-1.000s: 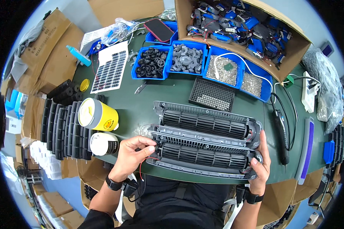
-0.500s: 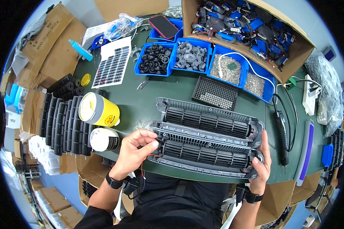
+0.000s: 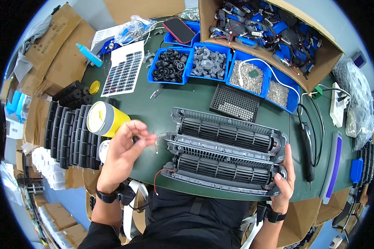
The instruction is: The person assembles a grey electronic device by inserting a black finned component into a housing and securing it with a hot glue gun. They then connect a small blue battery pack to the device's internal wiring and attach a grey top cover, using the glue gun again to seal the assembly.
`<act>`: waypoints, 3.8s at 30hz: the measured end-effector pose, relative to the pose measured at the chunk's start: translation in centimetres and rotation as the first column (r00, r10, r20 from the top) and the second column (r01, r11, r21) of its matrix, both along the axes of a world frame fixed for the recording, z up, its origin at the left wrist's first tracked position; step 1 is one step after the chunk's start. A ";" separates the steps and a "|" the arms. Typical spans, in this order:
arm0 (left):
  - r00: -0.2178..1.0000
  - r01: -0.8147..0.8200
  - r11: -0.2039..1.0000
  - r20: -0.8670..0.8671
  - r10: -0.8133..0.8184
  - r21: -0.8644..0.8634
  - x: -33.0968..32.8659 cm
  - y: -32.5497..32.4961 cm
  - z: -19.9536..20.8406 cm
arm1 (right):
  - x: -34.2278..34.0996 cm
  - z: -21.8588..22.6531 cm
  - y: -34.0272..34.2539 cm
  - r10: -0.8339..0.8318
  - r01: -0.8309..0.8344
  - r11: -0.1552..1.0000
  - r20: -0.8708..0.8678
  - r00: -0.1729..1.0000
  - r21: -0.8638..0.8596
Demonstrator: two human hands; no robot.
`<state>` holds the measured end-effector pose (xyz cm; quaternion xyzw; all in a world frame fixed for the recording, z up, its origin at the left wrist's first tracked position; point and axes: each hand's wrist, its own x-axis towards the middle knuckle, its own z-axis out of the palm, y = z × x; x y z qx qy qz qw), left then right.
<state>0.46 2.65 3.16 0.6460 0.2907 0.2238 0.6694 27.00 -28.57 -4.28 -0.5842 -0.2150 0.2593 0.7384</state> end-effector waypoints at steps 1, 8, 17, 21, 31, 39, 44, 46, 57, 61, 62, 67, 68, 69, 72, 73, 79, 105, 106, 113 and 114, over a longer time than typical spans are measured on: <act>0.999 -0.037 0.999 0.009 0.037 0.014 1.0 0.3 0.0 | -0.1 0.1 0.2 -0.015 0.015 1.000 0.003 1.000 0.000; 0.989 -0.116 0.992 -0.084 0.119 0.042 5.2 2.7 -3.0 | -0.4 0.4 0.4 -0.053 0.053 0.999 -0.013 0.999 0.008; 0.992 -0.087 0.994 -0.089 0.093 0.068 5.2 2.7 -4.5 | -0.2 0.3 0.0 -0.070 0.070 0.997 -0.028 0.997 -0.013; 0.997 -0.071 0.997 -0.015 0.071 0.018 4.9 2.6 -5.1 | 0.0 -0.2 -0.4 -0.072 0.072 0.997 -0.015 0.997 -0.036; 0.991 -0.091 0.992 -0.090 0.099 0.091 5.5 1.9 -5.7 | -0.2 0.1 -0.2 -0.098 0.097 0.995 -0.044 0.994 -0.036; 0.995 -0.089 0.996 -0.045 0.090 0.014 5.9 1.6 -6.1 | -0.2 0.1 -0.1 -0.102 0.100 0.994 -0.046 0.994 -0.035; 0.996 -0.088 0.996 -0.034 0.088 0.003 5.7 1.6 -6.2 | -0.3 0.1 0.1 -0.106 0.104 0.994 -0.039 0.994 -0.037; 0.997 -0.079 0.997 -0.022 0.079 0.006 5.6 1.7 -6.2 | -0.2 0.2 0.0 -0.098 0.096 0.994 -0.034 0.995 -0.047; 0.999 -0.027 0.997 0.033 0.029 -0.069 5.1 2.4 -6.8 | 0.0 -0.6 -0.3 -0.079 0.078 0.997 -0.025 0.997 -0.016; 0.997 -0.047 0.994 0.049 0.052 -0.100 5.4 2.0 -6.5 | 0.1 -0.5 -0.5 -0.049 0.048 0.999 -0.046 0.998 -0.022; 0.997 -0.045 0.994 0.052 0.051 -0.095 5.4 2.0 -6.4 | 0.1 -0.6 -0.5 -0.048 0.047 0.999 -0.038 0.998 -0.024; 0.998 -0.041 0.996 0.046 0.045 -0.078 5.4 2.1 -6.6 | 0.2 -0.5 -0.5 -0.047 0.046 0.999 -0.043 0.998 -0.026; 0.998 -0.043 0.996 0.041 0.046 -0.082 5.5 2.1 -6.6 | 0.1 -0.5 -0.5 -0.048 0.047 0.999 -0.045 0.998 -0.019; 0.998 -0.044 0.995 0.037 0.047 -0.086 5.6 2.0 -6.5 | 0.1 -0.6 -0.5 -0.049 0.049 0.999 -0.047 0.998 -0.011; 0.999 -0.048 0.996 0.012 0.049 -0.080 5.7 2.1 -6.5 | 0.2 -0.7 -0.5 -0.044 0.044 0.999 -0.049 0.998 0.001; 0.999 -0.049 0.996 0.002 0.049 -0.074 5.8 2.1 -6.6 | 0.2 -0.8 -0.6 -0.041 0.041 0.999 -0.049 0.998 0.004; 0.998 -0.047 0.999 -0.041 0.047 -0.008 5.8 1.8 -6.0 | 0.2 -0.6 -0.6 -0.032 0.032 0.999 -0.056 0.998 0.008; 0.888 0.454 0.126 -0.437 -0.144 0.882 23.7 10.2 -2.7 | 0.5 0.0 -0.8 0.018 -0.018 0.999 -0.018 1.000 -0.028; 0.894 0.441 0.138 -0.419 -0.161 0.887 24.0 10.3 -3.0 | 0.6 -0.1 -1.0 0.021 -0.022 0.999 -0.016 1.000 -0.034; 0.945 0.307 0.218 -0.269 -0.188 0.926 24.0 11.6 -3.5 | 0.8 -0.1 -1.2 0.026 -0.026 0.997 -0.001 1.000 -0.077; 0.957 0.267 0.238 -0.228 -0.177 0.934 23.9 11.5 -3.3 | 0.8 0.0 -1.2 0.029 -0.029 0.997 0.004 1.000 -0.069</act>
